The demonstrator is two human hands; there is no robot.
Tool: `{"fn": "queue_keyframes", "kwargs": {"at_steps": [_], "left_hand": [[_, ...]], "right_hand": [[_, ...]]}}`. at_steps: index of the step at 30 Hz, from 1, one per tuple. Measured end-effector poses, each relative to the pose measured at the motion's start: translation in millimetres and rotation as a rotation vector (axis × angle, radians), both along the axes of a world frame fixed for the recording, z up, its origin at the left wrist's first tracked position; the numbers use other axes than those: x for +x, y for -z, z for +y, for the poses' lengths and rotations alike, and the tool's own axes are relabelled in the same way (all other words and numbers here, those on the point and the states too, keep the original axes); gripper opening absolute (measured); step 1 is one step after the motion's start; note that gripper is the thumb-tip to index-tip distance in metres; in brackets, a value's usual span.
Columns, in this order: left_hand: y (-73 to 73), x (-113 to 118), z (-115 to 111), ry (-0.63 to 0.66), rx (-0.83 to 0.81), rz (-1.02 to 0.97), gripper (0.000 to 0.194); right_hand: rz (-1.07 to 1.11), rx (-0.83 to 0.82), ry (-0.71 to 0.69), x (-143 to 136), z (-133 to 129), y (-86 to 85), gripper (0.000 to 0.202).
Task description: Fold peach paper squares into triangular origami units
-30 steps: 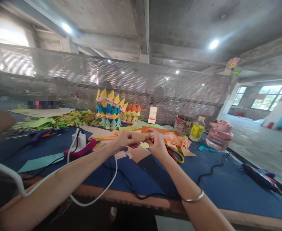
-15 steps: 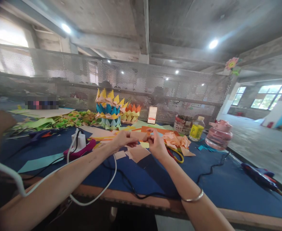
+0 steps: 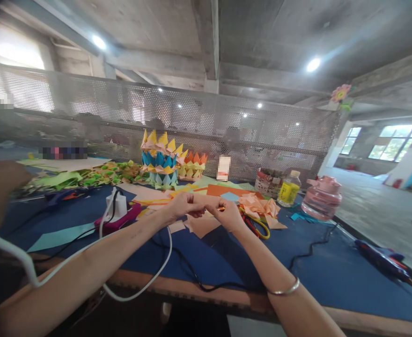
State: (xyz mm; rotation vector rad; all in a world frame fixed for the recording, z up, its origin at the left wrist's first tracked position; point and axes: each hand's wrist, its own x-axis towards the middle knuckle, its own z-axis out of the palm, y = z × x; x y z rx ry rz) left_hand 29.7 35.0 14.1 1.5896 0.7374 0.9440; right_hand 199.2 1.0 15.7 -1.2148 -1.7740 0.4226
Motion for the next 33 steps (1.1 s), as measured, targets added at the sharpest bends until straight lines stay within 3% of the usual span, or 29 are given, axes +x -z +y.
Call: {"fn": "queue_keyframes", "kwargs": {"at_steps": [7, 13, 20, 27, 33], "left_hand": [[-2.5, -1.4, -0.6, -0.094, -0.031, 0.026, 0.036], [-4.4, -3.8, -0.1, -0.100, -0.051, 0.025, 0.037], [-0.6, -10.7, 14.1, -0.215, -0.048, -0.003, 0.027], [-2.4, -6.1, 6.1, -0.001, 0.187, 0.036, 0.032], [-1.4, -4.9, 5.4, -0.018, 0.250, 0.121, 0.037]], "right_hand": [[-0.013, 0.065, 0.012, 4.3, 6.7, 1.7, 0.029], [-0.032, 0.063, 0.026, 7.6, 7.4, 1.0, 0.027], [-0.074, 0.114, 0.172, 19.5, 9.4, -3.7, 0.033], [-0.177, 0.103, 0.064, 10.1, 7.1, 1.4, 0.035], [-0.200, 0.108, -0.008, 6.1, 5.6, 5.4, 0.037]]}}
